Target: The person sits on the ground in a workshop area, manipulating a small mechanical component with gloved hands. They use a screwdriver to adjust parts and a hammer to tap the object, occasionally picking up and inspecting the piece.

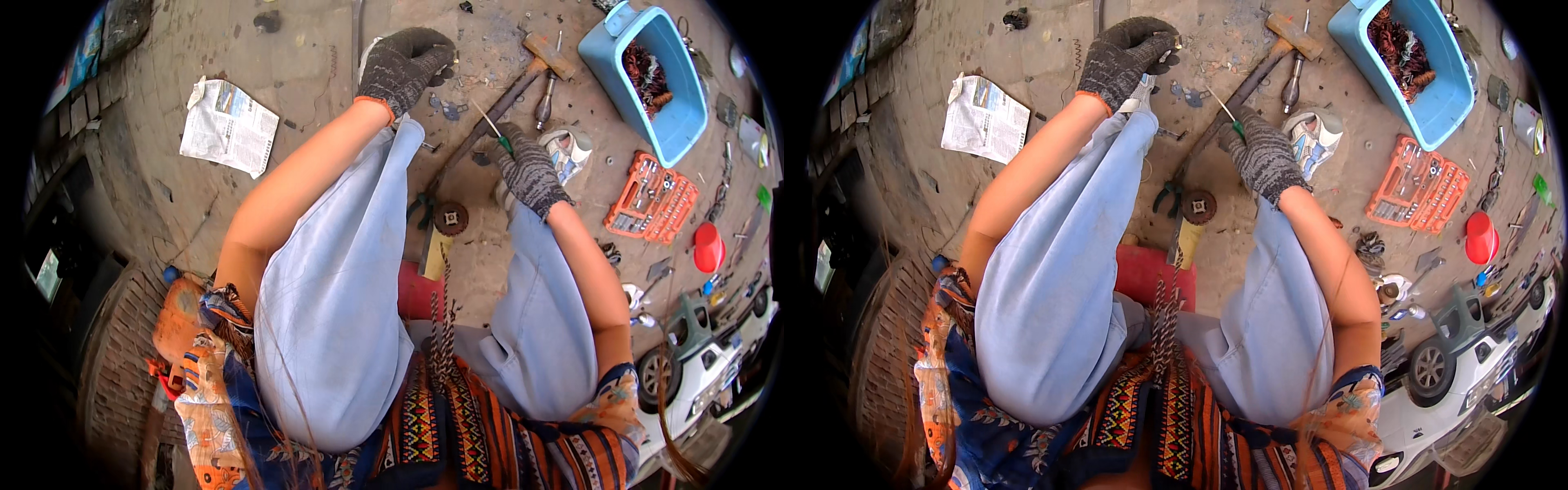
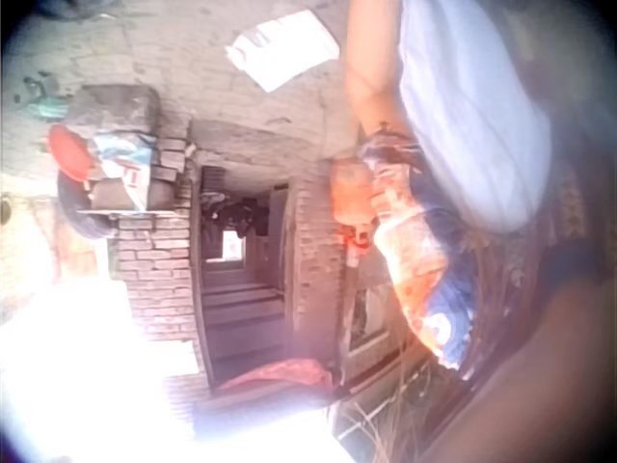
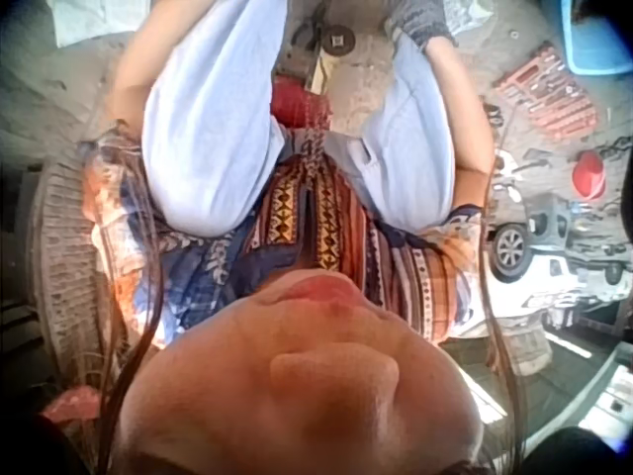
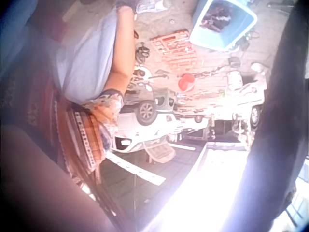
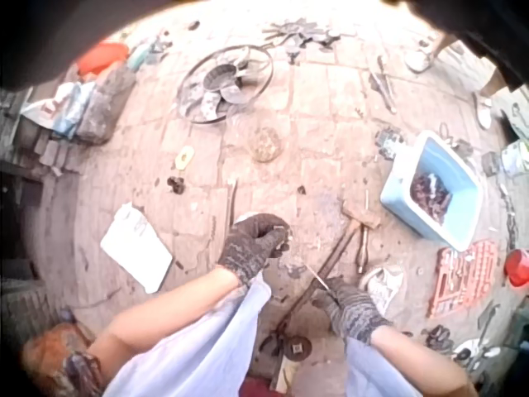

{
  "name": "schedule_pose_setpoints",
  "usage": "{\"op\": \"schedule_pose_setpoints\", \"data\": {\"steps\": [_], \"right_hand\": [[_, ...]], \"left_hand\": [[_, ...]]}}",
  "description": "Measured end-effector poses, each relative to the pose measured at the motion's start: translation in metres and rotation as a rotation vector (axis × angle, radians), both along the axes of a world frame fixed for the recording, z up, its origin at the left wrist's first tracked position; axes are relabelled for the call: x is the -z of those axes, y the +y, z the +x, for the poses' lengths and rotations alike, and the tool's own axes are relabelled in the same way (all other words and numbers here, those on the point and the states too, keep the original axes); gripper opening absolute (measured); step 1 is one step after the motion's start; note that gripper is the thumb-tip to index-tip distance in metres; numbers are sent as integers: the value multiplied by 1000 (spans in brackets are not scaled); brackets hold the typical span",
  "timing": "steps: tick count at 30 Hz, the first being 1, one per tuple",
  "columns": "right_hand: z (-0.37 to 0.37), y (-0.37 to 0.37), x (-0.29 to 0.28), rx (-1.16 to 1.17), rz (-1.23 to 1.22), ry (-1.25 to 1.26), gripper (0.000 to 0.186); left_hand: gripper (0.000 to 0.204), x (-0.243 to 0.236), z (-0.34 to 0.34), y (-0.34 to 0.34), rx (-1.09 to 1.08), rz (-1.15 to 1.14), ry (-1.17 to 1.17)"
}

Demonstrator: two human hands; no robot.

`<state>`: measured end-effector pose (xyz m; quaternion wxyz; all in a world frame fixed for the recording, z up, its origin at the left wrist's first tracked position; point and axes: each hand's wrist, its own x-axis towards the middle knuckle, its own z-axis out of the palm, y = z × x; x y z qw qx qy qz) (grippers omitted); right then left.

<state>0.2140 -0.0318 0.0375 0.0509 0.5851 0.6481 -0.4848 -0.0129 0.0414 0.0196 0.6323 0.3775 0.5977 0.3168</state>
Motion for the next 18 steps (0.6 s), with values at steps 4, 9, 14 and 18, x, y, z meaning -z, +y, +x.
{"op": "schedule_pose_setpoints", "data": {"steps": [4, 9, 14, 18], "right_hand": [[13, -48, 69, -354, 33, -31, 45], [7, -33, 104, 291, -122, -51, 47], [-43, -5, 98, 542, -149, -351, 53], [-59, -9, 84, 696, -134, -389, 49]], "left_hand": [[18, 46, 6, 17, -123, -182, -69], [29, 134, -5, 54, 89, 153, 535], [29, 138, -1, 80, 288, 150, 872], [27, 155, 0, 75, 355, 170, 1035]]}}
